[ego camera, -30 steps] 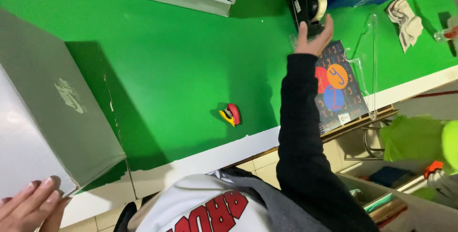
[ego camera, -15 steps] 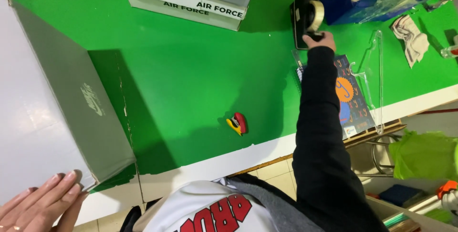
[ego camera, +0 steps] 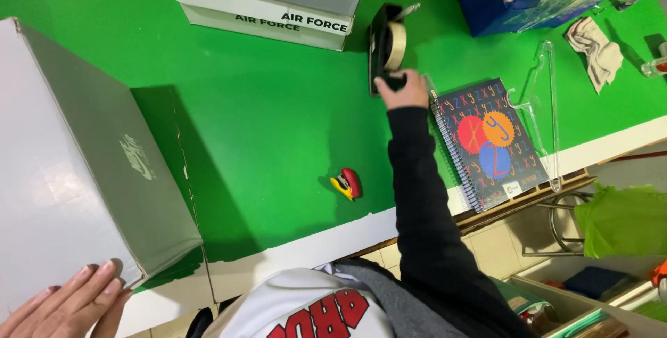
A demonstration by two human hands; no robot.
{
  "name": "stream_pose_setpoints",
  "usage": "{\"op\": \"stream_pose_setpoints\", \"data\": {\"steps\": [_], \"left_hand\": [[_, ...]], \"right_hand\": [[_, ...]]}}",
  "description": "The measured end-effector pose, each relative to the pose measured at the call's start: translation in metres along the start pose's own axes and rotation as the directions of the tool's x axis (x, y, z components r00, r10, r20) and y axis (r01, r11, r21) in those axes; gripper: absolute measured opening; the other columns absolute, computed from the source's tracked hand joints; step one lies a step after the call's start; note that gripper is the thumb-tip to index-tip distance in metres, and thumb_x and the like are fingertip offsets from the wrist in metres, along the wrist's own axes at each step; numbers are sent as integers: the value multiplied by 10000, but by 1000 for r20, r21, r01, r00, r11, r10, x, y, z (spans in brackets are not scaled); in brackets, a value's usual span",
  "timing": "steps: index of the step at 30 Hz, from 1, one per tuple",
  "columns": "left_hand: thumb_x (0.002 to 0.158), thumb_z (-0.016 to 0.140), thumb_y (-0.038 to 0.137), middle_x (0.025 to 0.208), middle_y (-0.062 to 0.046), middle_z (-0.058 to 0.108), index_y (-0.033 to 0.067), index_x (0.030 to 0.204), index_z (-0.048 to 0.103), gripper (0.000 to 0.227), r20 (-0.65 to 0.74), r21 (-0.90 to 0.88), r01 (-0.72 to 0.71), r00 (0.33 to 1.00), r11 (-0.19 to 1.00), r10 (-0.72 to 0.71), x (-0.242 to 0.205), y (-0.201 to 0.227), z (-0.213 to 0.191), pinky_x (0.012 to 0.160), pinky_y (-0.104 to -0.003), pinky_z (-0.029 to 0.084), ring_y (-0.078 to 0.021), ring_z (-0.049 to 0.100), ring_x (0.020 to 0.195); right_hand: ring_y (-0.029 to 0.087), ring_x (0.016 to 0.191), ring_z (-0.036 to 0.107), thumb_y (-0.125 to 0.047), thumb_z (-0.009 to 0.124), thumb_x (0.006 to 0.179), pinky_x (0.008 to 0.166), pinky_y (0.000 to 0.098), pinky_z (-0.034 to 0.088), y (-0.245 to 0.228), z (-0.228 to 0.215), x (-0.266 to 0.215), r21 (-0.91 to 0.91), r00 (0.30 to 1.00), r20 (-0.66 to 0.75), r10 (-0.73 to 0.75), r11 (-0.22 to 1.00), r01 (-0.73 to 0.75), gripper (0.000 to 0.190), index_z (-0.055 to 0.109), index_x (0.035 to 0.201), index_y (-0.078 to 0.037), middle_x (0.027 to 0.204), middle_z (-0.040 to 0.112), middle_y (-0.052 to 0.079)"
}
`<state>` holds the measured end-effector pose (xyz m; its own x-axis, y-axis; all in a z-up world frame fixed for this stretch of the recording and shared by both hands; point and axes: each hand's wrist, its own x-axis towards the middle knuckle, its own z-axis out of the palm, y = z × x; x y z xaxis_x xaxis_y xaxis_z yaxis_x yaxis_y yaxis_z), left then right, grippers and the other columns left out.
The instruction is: Assembling and taping cardboard shoeboxes on a workstation.
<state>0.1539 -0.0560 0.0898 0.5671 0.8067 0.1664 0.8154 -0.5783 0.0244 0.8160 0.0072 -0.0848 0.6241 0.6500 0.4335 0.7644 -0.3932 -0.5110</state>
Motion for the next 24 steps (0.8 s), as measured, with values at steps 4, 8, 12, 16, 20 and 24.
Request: {"op": "stream_pose_setpoints", "data": {"steps": [4, 8, 12, 16, 20, 24], "left_hand": [[805, 754, 346, 1216, 24, 746, 215, 1008, 693, 250, 68, 54, 52, 996, 997, -55, -4, -6, 11, 1153, -380, 507, -121, 677, 1217], [763, 755, 375, 1215, 36, 744, 244, 990, 694, 269, 87, 73, 52, 994, 996, -59, -7, -10, 14, 1143, -378, 503, -123, 671, 1225], [786, 764, 334, 1220, 16, 744, 208, 1048, 672, 306, 16, 2, 29, 999, 1000, -29, 0, 2, -4, 1155, -385, 504, -139, 672, 1233], [783, 766, 322, 1218, 19, 749, 204, 1039, 656, 302, 1, 10, 15, 1000, 1000, -15, 2, 5, -5, 1139, -383, 505, -142, 674, 1230], [804, 771, 294, 1215, 25, 747, 202, 1038, 651, 279, -21, -21, 49, 999, 999, -49, 6, 12, -14, 1142, -370, 501, -129, 668, 1234], [783, 786, 265, 1201, 28, 753, 210, 1029, 652, 286, -19, -33, 71, 997, 997, -72, 9, 16, -21, 1137, -371, 510, -129, 676, 1223]], "right_hand": [[343, 971, 653, -483, 918, 768, 828, 431, 547, -25, -35, -41, 11, 998, 40, -51, 999, 51, 551, 664, 1050, -83, 1065, 654, 164], [167, 815, 628, -422, 828, 843, 736, 296, 540, -9, -32, -64, 353, 972, 208, 106, 919, -176, 476, 686, 1146, -83, 983, 645, 66], [123, 660, 435, -363, 683, 1077, 603, 303, 348, 26, -7, -69, 558, 813, 420, 404, 591, -582, 342, 785, 1198, -60, 785, 554, 13], [21, 920, 673, -270, 710, 1050, 864, 190, 529, 20, 0, -57, 704, 955, 267, 128, 651, -284, 248, 763, 1116, -37, 1021, 781, 0], [29, 693, 578, -194, 780, 954, 637, 196, 444, 17, 7, -54, 721, 896, 332, 295, 533, -442, 207, 757, 1044, -10, 930, 765, 3], [88, 703, 413, -138, 844, 1008, 634, 239, 350, 19, 21, -70, 590, 937, 109, 333, 736, -331, 187, 792, 1068, 31, 758, 529, 30]]}}
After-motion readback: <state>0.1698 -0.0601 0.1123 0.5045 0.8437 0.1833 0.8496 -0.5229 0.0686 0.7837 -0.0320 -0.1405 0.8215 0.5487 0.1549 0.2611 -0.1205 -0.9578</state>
